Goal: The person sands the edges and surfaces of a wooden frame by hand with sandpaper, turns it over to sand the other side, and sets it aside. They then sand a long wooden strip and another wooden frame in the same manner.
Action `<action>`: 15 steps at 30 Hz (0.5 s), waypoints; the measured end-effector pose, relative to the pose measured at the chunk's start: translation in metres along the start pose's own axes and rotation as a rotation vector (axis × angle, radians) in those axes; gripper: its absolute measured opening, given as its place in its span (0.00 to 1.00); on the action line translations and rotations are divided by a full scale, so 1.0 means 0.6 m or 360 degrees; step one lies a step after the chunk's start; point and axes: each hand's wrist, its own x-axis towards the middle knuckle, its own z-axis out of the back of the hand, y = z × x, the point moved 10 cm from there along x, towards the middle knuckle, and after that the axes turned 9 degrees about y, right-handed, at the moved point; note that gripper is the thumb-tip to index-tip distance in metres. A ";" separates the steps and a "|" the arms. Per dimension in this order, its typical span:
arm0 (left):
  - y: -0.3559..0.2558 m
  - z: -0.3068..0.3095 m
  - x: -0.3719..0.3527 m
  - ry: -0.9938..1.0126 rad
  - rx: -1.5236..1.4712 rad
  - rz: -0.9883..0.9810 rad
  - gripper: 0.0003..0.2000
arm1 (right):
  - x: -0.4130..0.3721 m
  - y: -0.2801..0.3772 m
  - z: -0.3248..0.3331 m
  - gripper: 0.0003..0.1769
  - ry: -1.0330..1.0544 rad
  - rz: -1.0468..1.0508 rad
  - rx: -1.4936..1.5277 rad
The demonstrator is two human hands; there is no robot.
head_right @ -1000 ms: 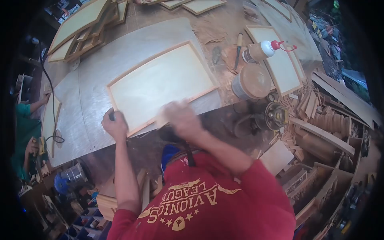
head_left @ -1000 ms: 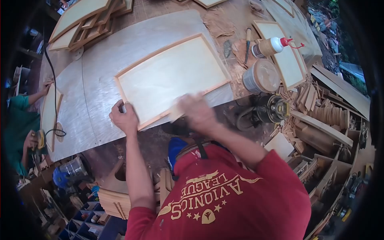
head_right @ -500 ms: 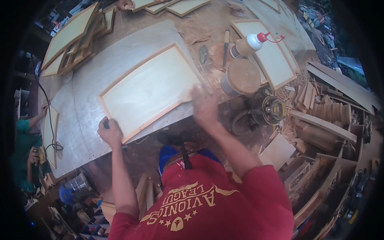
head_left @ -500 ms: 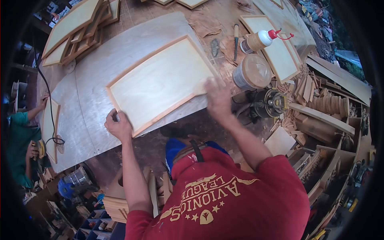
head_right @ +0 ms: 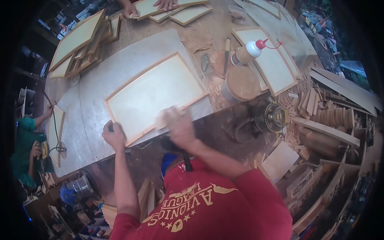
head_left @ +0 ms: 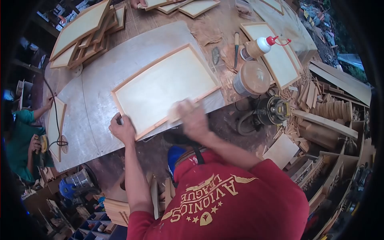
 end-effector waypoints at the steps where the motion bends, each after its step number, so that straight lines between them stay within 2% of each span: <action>1: 0.002 0.003 -0.006 -0.0015 0.0030 0.0001 0.20 | 0.008 0.046 -0.019 0.28 0.0118 0.0099 0.0049; 4: -0.004 0.005 -0.006 -0.0041 0.0090 0.0002 0.18 | 0.009 0.001 -0.013 0.28 0.0273 0.0148 0.0079; 6: -0.001 0.004 -0.004 -0.0051 0.0096 0.0046 0.18 | -0.002 -0.112 0.030 0.29 0.0138 -0.0060 -0.0199; 8: 0.011 -0.001 -0.004 -0.0031 0.0052 0.0026 0.18 | 0.006 -0.135 0.057 0.29 0.0184 -0.0137 -0.0345; 10: 0.006 0.006 0.004 -0.0019 0.0050 0.0018 0.19 | 0.011 -0.110 0.046 0.29 0.0098 -0.0217 -0.0314; 11: -0.006 0.006 0.002 -0.0023 0.0055 0.0040 0.21 | 0.012 -0.057 0.022 0.29 0.0071 -0.0137 -0.0077; 13: -0.006 0.008 -0.008 0.0004 0.0069 0.0042 0.21 | 0.022 0.073 -0.030 0.28 0.0226 0.0125 0.0193; 15: 0.003 0.003 0.003 -0.0026 0.0031 -0.0015 0.19 | 0.027 0.159 -0.088 0.26 0.0434 0.0311 0.0306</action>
